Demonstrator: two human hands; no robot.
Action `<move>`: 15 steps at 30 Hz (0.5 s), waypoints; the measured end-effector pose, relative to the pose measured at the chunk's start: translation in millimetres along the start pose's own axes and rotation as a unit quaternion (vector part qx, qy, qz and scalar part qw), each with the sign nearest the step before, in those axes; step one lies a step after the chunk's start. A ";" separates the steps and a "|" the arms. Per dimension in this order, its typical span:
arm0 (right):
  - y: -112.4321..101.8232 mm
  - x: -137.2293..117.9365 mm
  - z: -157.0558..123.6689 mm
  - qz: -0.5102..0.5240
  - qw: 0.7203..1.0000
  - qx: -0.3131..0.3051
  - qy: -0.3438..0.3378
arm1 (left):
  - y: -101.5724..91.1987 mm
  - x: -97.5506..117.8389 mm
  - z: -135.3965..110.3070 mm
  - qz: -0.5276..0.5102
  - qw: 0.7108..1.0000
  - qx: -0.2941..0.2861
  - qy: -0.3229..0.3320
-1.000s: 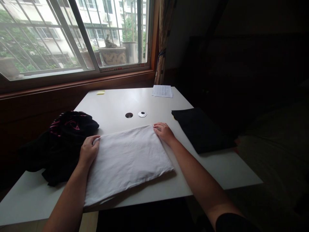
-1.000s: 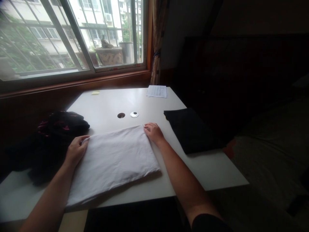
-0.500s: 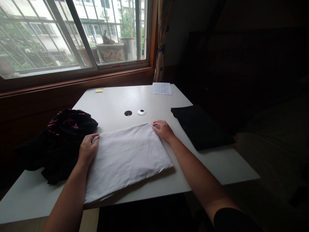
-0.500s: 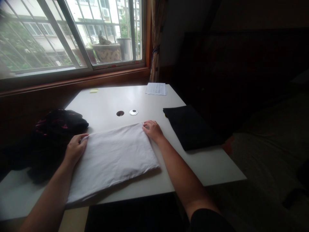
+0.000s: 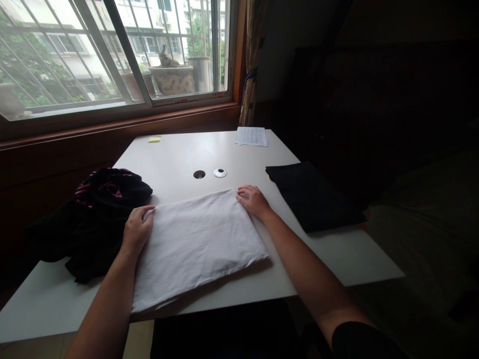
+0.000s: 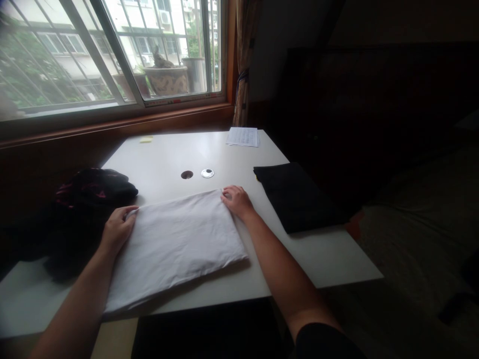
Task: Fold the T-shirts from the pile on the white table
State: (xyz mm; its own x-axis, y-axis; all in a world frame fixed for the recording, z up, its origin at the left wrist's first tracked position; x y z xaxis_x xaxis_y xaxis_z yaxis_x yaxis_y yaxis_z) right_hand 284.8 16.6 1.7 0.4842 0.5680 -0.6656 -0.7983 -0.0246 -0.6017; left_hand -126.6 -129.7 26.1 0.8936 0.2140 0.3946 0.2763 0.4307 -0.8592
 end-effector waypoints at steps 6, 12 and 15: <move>1.4 2.4 0.1 0.002 1.000 0.001 0.003 | 0.9 -0.3 -0.4 -0.001 1.000 0.001 0.003; 0.6 0.0 -0.1 0.011 1.000 0.012 0.011 | 2.5 -2.2 0.0 -0.005 1.000 0.004 0.008; -0.7 -1.9 -0.8 0.026 0.999 0.002 0.032 | 2.7 -2.3 0.3 -0.010 1.000 0.007 0.010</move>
State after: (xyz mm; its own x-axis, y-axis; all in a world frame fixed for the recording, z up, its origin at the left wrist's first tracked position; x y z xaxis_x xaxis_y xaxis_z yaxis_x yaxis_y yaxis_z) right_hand 284.7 14.9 3.1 0.4648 0.5119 -0.7225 -0.8239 -0.0488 -0.5646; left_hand -128.0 -128.7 23.0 0.8948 0.1870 0.4053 0.2900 0.4467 -0.8464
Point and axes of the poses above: each hand's wrist, its own z-axis towards the middle knuckle, its own y-axis out of the palm, x = y × z, the point moved 3 cm from there along z, towards the middle knuckle, and after that the axes turned 14 degrees about z, right-handed, at the moved point
